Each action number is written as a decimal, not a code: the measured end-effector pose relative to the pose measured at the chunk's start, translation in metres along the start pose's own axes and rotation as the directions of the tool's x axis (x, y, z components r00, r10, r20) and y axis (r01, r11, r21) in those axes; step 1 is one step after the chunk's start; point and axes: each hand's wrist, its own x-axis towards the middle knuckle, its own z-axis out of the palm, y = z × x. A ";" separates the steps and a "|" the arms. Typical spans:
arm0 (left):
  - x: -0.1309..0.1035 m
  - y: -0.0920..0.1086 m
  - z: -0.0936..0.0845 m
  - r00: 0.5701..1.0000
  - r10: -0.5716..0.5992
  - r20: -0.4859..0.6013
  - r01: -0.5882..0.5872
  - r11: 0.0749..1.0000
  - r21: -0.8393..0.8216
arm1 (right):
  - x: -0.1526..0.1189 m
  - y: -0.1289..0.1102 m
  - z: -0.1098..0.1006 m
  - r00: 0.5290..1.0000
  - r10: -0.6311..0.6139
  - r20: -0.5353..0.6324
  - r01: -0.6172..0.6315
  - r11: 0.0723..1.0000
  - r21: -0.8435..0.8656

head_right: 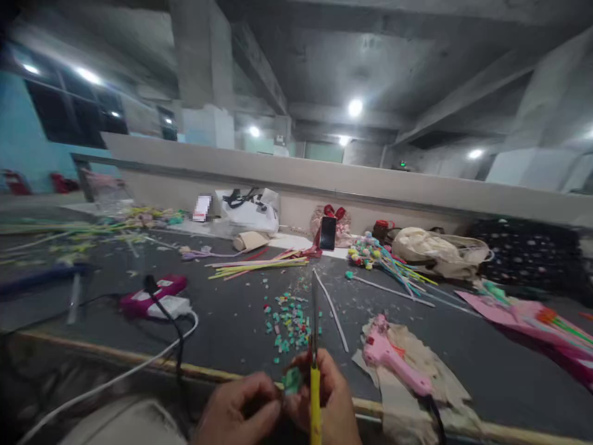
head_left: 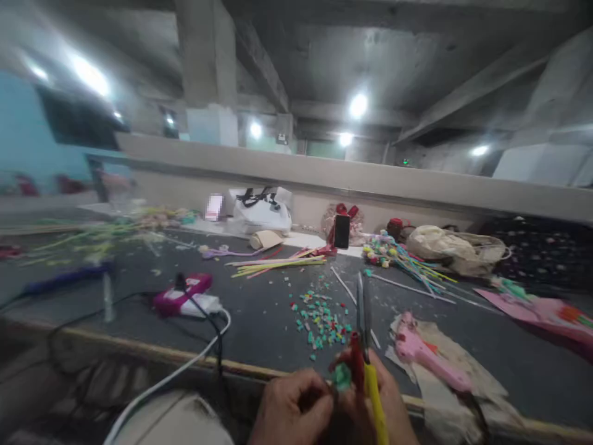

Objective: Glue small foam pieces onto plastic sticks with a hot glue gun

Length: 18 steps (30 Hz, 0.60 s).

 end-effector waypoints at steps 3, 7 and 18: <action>0.001 -0.002 0.002 0.999 0.043 -0.030 -0.041 0.997 0.062 | 0.001 0.004 -0.003 1.000 0.020 0.018 -0.020 1.000 -0.001; 0.001 -0.005 0.004 0.992 0.105 -0.076 -0.095 0.988 0.124 | 0.002 0.010 -0.004 0.998 0.040 0.045 -0.042 0.998 0.047; 0.001 -0.008 0.007 0.983 0.147 -0.106 -0.127 0.977 0.172 | 0.001 0.007 0.002 0.998 0.058 0.040 -0.065 0.980 0.191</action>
